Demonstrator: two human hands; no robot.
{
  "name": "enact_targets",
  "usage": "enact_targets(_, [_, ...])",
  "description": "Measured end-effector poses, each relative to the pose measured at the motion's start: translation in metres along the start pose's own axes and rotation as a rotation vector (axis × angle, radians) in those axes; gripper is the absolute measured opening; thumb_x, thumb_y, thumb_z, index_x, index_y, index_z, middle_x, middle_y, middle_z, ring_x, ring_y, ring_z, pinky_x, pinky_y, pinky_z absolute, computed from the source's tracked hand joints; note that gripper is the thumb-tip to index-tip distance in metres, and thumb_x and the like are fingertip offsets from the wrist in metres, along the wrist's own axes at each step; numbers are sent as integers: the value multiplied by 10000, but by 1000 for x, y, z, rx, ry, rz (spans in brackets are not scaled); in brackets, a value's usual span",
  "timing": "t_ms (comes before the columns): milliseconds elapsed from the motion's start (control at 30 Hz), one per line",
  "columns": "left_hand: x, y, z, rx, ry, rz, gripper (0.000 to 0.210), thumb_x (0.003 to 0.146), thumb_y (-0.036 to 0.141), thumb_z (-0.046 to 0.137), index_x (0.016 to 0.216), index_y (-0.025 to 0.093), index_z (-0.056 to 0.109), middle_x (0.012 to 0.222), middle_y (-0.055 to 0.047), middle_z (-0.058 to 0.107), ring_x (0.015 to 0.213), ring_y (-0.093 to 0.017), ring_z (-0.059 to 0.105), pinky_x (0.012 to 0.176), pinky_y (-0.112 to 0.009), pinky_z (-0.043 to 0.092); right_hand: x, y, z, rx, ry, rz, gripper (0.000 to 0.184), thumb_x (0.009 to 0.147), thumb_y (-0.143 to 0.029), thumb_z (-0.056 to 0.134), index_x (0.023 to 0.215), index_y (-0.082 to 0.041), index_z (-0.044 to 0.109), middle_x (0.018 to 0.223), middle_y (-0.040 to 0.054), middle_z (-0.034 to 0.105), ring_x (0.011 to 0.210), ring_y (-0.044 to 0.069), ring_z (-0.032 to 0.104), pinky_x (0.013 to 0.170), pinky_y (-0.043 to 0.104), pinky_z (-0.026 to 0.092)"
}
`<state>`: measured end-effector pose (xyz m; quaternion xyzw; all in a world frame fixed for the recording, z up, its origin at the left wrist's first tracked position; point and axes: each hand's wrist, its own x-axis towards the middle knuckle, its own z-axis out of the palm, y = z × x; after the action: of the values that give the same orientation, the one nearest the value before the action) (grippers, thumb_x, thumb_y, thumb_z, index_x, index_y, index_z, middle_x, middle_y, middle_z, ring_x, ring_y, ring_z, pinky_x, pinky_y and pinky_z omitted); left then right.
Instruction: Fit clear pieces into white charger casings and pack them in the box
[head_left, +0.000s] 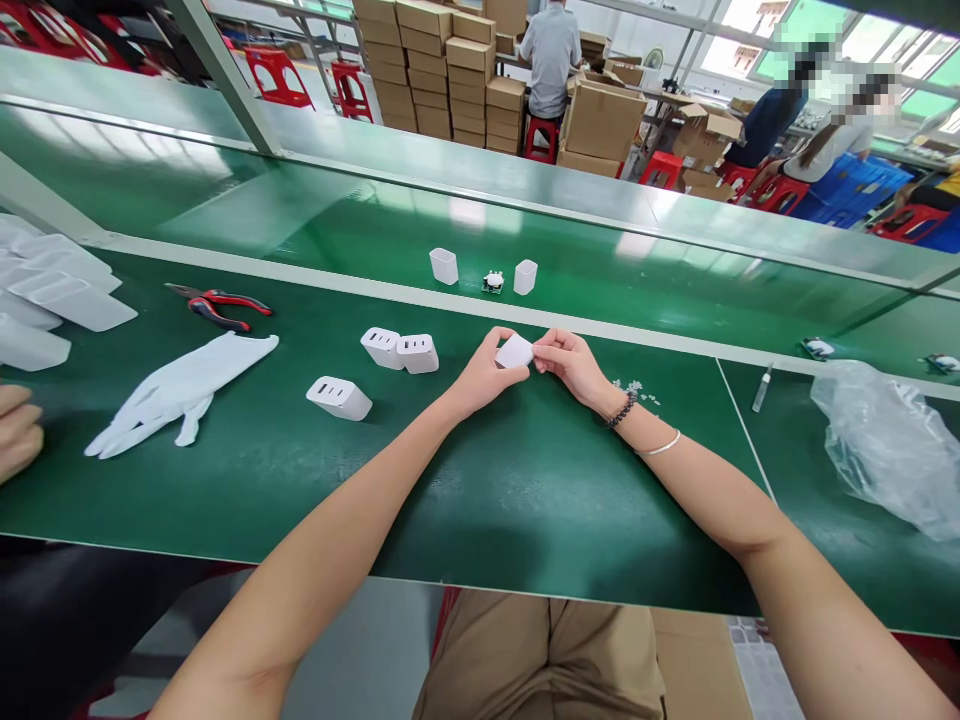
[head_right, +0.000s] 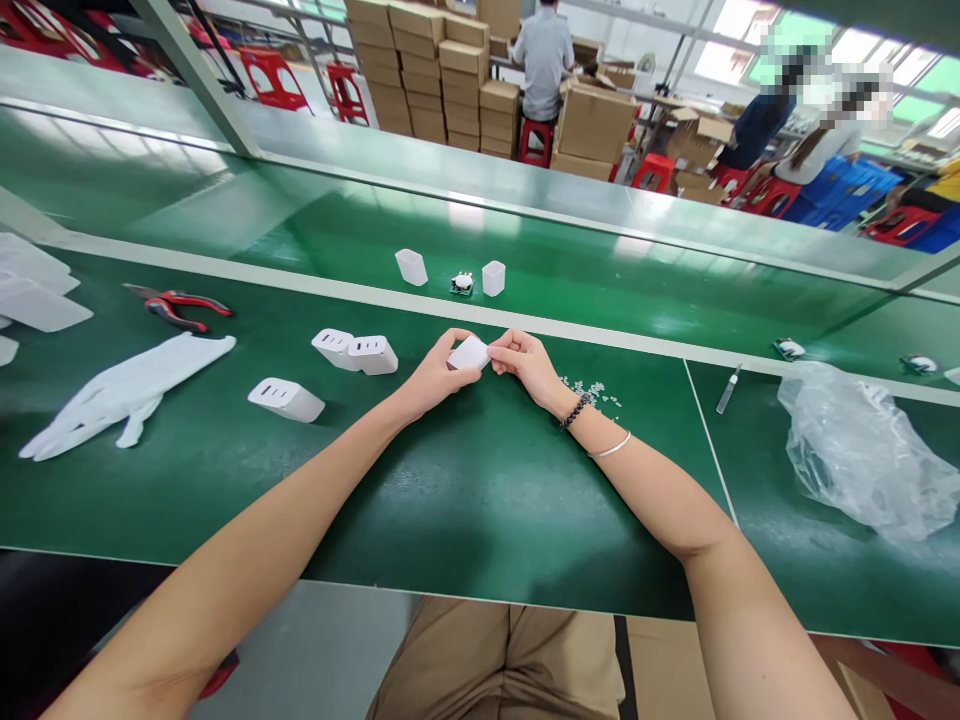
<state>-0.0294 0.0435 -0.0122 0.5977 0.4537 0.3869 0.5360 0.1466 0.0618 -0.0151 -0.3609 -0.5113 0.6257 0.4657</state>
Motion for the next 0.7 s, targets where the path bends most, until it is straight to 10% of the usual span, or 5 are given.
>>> enact_targets(700, [0, -1, 1, 37, 8, -4, 442, 673, 229, 644, 1080, 201, 473, 730, 51, 525, 590, -85, 428, 549, -221, 299, 0, 4, 3, -25, 11, -28, 299, 690, -354, 797, 661, -192, 548, 572, -33, 603, 550, 105, 506, 595, 256, 404])
